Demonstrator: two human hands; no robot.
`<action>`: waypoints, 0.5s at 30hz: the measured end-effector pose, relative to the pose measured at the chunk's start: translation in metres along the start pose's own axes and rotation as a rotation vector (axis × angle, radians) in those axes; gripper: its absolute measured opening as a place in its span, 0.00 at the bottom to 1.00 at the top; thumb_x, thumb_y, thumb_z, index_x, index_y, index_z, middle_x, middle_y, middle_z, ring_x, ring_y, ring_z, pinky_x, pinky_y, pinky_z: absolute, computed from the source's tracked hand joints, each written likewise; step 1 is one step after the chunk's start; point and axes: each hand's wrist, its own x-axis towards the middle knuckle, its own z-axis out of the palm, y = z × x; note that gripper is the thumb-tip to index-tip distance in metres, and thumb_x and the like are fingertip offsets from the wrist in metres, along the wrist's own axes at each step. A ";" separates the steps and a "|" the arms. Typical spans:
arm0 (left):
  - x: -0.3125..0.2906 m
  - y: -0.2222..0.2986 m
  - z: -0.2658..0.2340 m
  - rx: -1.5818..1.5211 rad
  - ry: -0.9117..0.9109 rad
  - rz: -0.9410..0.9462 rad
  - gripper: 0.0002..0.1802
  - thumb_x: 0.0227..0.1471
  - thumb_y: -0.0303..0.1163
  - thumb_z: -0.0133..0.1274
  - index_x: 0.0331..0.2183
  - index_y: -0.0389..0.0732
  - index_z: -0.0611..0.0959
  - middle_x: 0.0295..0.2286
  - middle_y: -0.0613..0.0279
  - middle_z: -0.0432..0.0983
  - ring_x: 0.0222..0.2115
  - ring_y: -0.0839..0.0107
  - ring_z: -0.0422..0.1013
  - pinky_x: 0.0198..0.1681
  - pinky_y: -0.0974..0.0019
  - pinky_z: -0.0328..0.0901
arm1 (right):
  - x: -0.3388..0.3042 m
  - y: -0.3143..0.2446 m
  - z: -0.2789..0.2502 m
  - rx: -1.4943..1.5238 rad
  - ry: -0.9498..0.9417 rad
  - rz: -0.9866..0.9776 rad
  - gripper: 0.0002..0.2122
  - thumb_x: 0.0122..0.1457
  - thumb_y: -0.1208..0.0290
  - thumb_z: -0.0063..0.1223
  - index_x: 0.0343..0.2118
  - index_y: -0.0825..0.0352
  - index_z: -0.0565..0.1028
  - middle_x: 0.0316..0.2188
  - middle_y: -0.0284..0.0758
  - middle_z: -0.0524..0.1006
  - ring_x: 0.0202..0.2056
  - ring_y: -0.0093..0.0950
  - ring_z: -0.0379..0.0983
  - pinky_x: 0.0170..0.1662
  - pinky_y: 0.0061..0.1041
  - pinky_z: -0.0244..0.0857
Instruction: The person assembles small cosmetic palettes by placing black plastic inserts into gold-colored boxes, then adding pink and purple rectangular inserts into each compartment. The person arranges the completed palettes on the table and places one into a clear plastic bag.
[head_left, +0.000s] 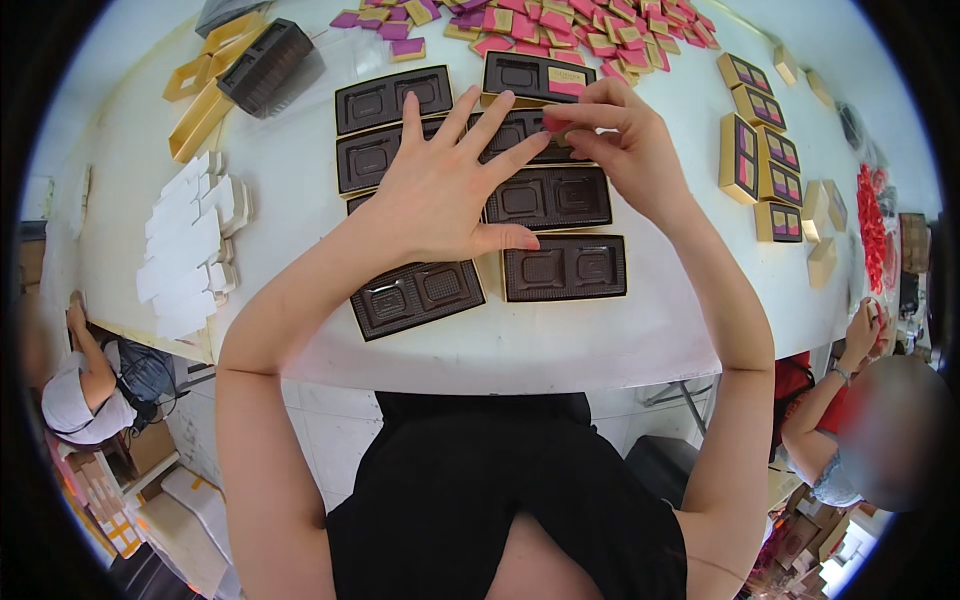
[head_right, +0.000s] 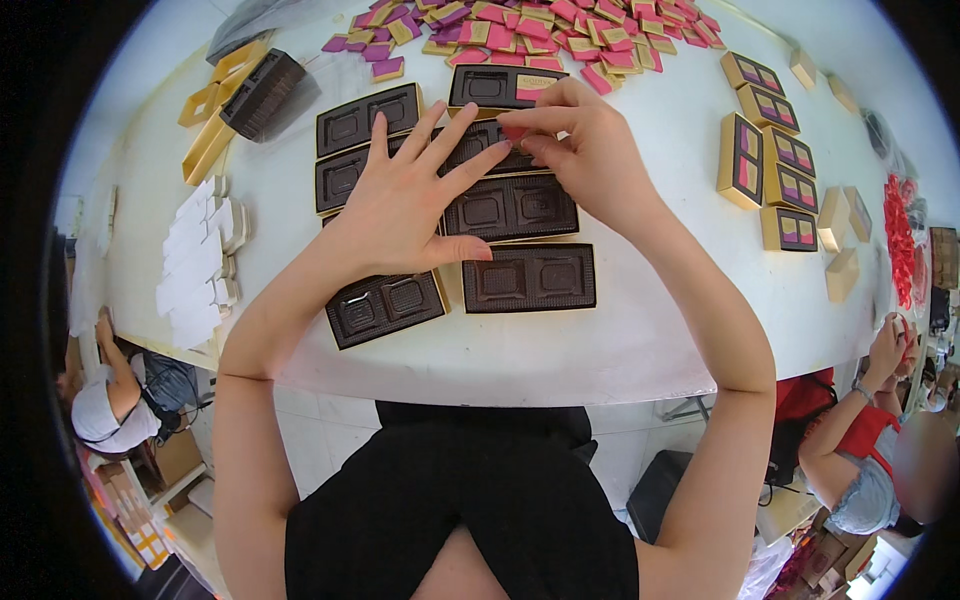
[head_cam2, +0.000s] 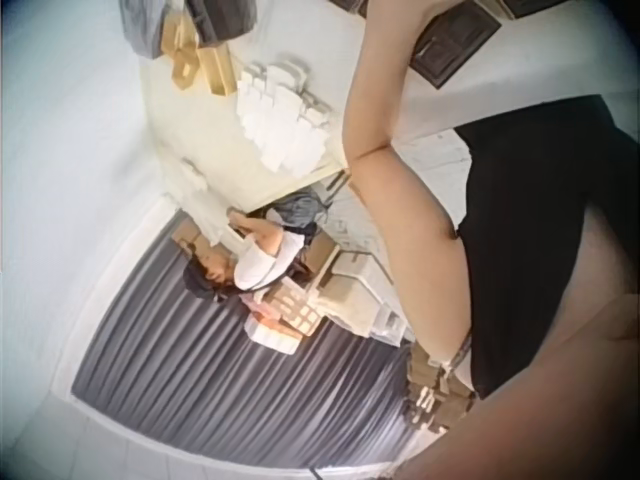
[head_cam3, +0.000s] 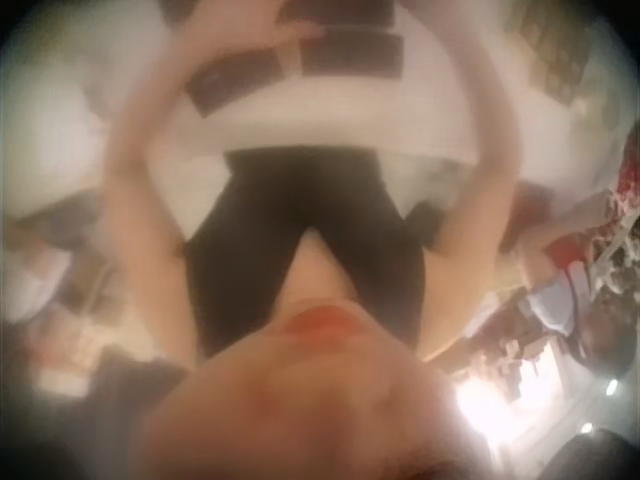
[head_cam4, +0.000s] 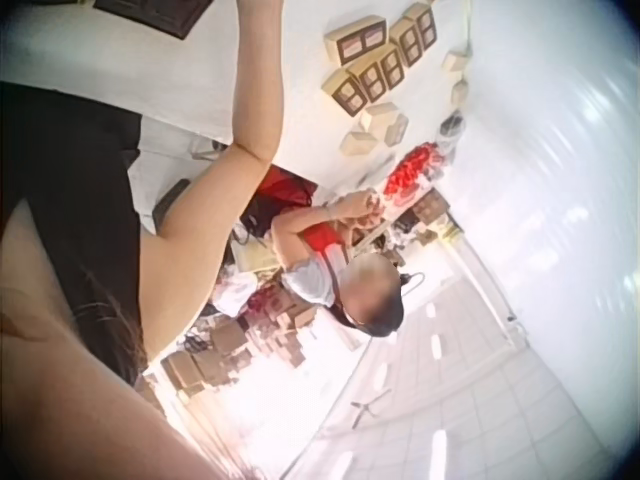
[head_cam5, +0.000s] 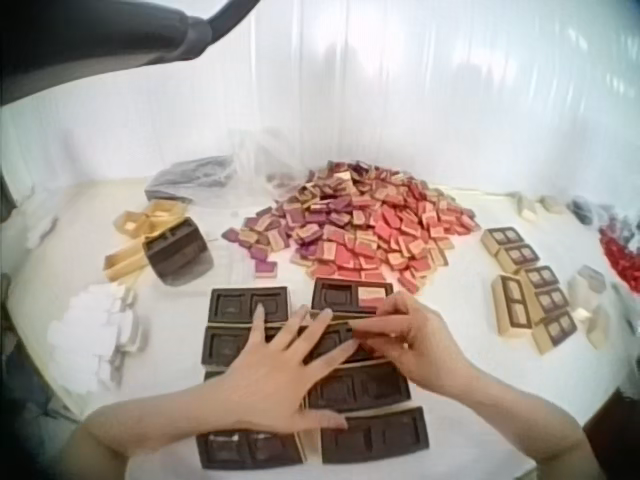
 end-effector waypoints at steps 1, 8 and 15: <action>0.000 0.002 -0.001 0.007 0.001 0.001 0.54 0.42 0.74 0.49 0.65 0.57 0.59 0.65 0.46 0.44 0.65 0.41 0.43 0.58 0.23 0.41 | 0.000 -0.001 0.003 -0.112 0.019 -0.030 0.12 0.56 0.80 0.56 0.43 0.64 0.81 0.36 0.32 0.76 0.38 0.25 0.73 0.39 0.25 0.69; -0.002 -0.002 0.009 -0.065 0.160 -0.057 0.59 0.45 0.74 0.45 0.64 0.37 0.57 0.65 0.45 0.44 0.65 0.43 0.44 0.61 0.30 0.42 | -0.017 -0.002 -0.001 -0.370 0.038 -0.032 0.13 0.53 0.77 0.59 0.43 0.62 0.81 0.41 0.34 0.75 0.39 0.31 0.70 0.42 0.29 0.67; 0.003 0.005 0.007 -0.024 0.075 -0.022 0.56 0.48 0.72 0.44 0.62 0.35 0.61 0.63 0.45 0.51 0.64 0.45 0.46 0.62 0.33 0.43 | -0.019 0.006 0.003 -0.506 0.108 -0.365 0.09 0.52 0.79 0.58 0.38 0.67 0.79 0.39 0.35 0.76 0.41 0.32 0.72 0.43 0.32 0.69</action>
